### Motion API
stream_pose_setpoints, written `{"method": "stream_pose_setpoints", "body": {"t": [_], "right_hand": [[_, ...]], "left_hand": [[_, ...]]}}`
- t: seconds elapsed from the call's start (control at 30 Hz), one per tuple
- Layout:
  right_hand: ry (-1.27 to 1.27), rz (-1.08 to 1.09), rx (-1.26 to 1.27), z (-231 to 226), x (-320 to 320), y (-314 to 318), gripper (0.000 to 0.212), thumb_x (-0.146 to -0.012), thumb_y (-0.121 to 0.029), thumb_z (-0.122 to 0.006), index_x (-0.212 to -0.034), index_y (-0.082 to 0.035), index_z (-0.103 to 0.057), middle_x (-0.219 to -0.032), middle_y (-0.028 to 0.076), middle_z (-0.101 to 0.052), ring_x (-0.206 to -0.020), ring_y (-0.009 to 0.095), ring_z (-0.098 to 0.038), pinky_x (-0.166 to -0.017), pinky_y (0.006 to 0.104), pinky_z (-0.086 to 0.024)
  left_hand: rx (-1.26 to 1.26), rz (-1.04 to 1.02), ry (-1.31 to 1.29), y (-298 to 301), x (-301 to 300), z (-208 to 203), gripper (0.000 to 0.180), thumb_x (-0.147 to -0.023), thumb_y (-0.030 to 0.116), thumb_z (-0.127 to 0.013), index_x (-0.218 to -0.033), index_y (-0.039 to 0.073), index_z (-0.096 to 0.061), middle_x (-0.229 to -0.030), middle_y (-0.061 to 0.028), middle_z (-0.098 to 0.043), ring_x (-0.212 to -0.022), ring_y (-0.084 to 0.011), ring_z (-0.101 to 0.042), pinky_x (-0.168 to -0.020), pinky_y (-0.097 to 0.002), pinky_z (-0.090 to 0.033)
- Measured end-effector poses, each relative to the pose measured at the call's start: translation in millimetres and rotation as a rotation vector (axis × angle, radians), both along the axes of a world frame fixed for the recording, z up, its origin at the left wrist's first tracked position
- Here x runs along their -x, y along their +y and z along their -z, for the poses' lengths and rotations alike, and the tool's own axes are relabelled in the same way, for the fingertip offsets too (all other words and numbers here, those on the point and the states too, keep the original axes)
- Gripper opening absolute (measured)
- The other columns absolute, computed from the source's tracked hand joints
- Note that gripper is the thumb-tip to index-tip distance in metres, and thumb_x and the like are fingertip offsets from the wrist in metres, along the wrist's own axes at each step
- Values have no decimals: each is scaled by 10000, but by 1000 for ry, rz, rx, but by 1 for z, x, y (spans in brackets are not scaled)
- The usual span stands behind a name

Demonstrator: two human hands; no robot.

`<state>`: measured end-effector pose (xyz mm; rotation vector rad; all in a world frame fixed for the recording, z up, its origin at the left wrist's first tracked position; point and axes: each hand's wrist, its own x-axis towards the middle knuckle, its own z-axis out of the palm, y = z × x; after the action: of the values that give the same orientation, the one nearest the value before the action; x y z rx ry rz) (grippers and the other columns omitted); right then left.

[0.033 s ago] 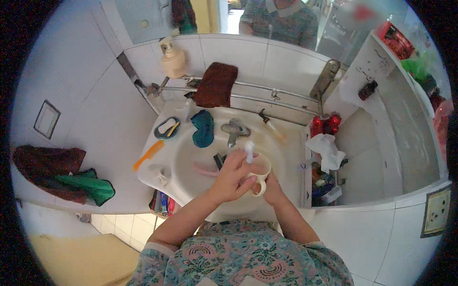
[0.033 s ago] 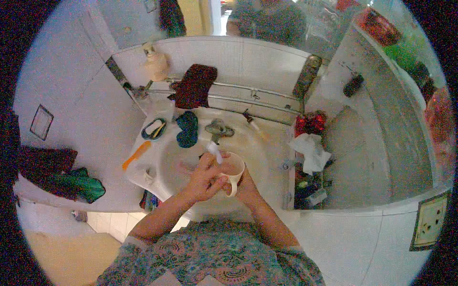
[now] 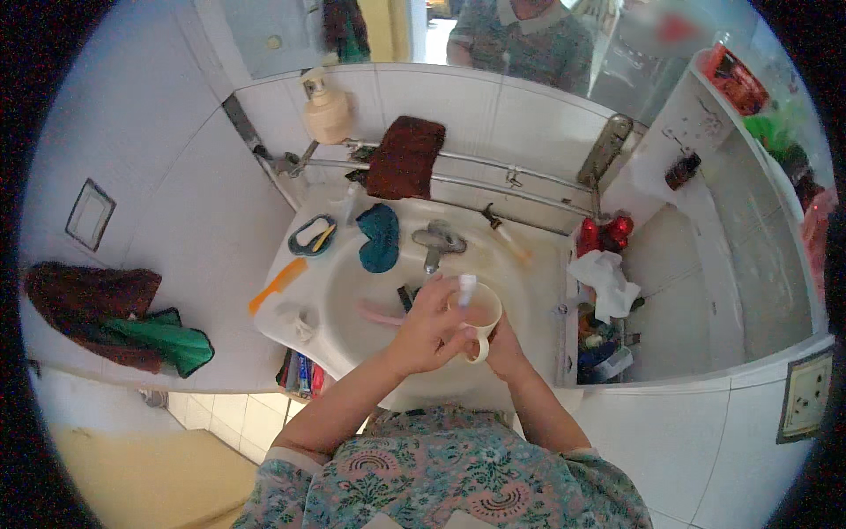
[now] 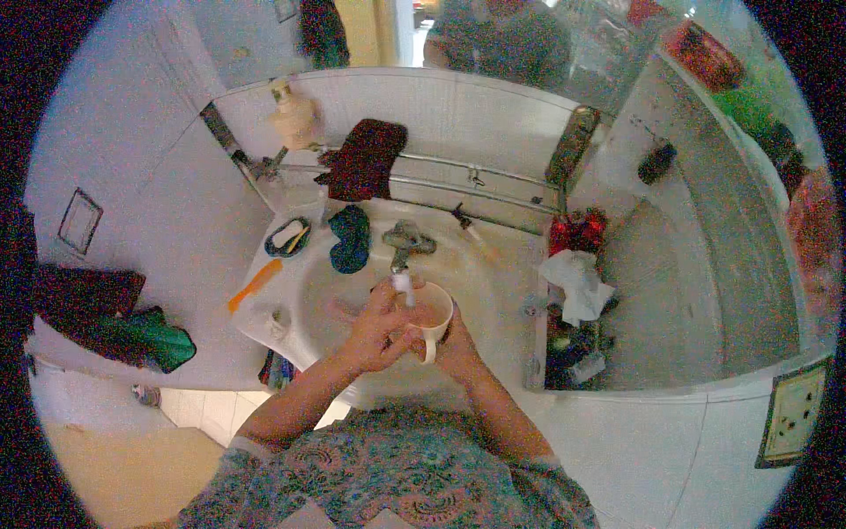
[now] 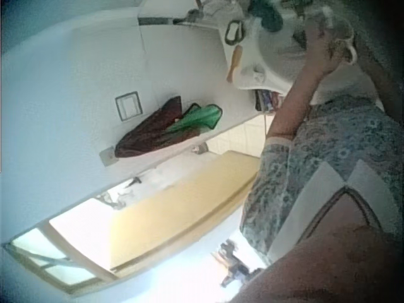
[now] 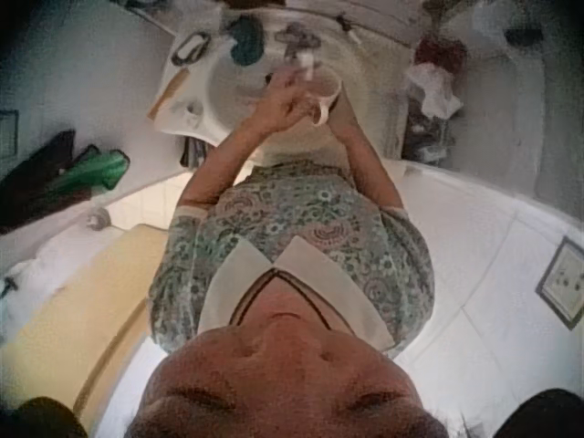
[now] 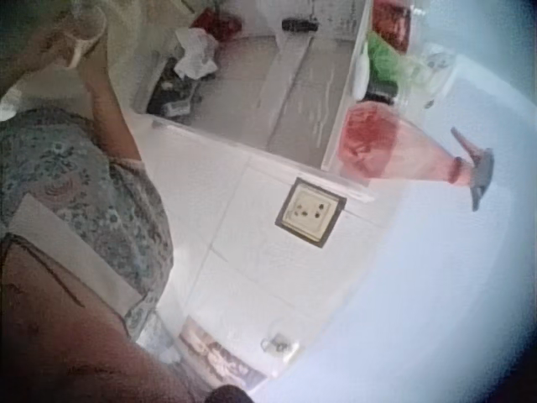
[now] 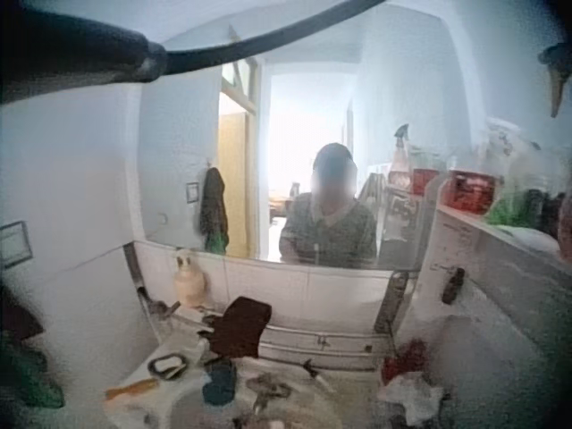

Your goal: The person cleans a bathroom sink area, organizing items and wiping surfaces. They handle a spray bottle, a pink comb, a green brush, a white mug, and a cloth, using water from the tap to rinse the items and the sink basin.

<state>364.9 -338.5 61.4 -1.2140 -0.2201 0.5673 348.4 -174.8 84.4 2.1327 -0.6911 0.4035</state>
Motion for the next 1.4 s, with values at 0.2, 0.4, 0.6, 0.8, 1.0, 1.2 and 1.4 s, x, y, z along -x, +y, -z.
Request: {"method": "stream_pose_setpoints", "body": {"t": [0.2,0.4,0.6,0.8,1.0,1.2,1.4], "right_hand": [[-116,31,155,28,-5,8,970,-584,-129,-833,-1340,-107,-224,-1299,98,-409,-1185,228,-426,-964,380,-398],[-139,26,63,35,-2,19,971,-607,-160,-823,-1351,-117,-201,-1338,96,-357,-1215,248,-398,-980,397,-383],[-210,-10,60,58,-5,19,924,-655,-222,-795,-1349,-115,-194,-1328,86,-365,-1212,242,-399,-968,397,-395],[-218,226,237,47,-12,5,888,-652,-154,-786,-1328,-107,-212,-1289,96,-393,-1184,238,-421,-928,365,-428],[-291,696,324,47,-66,-21,759,-626,-34,-746,-1246,-27,-308,-1135,98,-489,-986,191,-526,-796,310,-473],[-586,1185,563,63,-128,-45,584,-622,-15,-739,-1120,-6,-435,-1103,110,-507,-990,202,-529,-749,310,-476],[-429,1249,524,97,-169,-48,584,-601,-89,-778,-1089,0,-470,-1054,129,-555,-979,240,-544,-815,386,-448]], "left_hand": [[0,79,4,13,4,-10,185,-793,182,-581,-960,121,-634,-1260,-178,-428,-1202,-353,-365,-1033,-536,-188],[331,157,266,23,9,-7,182,-809,191,-571,-970,105,-562,-1313,-217,-384,-1250,-366,-327,-1064,-522,-104],[-20,107,125,11,8,-19,197,-801,211,-587,-966,111,-548,-1295,-226,-398,-1277,-347,-302,-1070,-532,-65],[147,116,115,13,-3,-11,225,-781,168,-610,-987,101,-549,-1271,-178,-378,-1226,-334,-351,-1045,-464,-205],[334,6,255,20,-10,19,236,-781,117,-607,-1009,99,-554,-1266,-135,-340,-1159,-291,-401,-973,-398,-323],[325,-35,413,22,-8,25,256,-789,97,-598,-1039,96,-548,-1259,-119,-352,-1161,-260,-404,-951,-374,-357],[291,-58,416,38,-10,45,272,-802,83,-580,-1071,78,-539,-1250,-122,-376,-1172,-249,-397,-885,-347,-433]]}}
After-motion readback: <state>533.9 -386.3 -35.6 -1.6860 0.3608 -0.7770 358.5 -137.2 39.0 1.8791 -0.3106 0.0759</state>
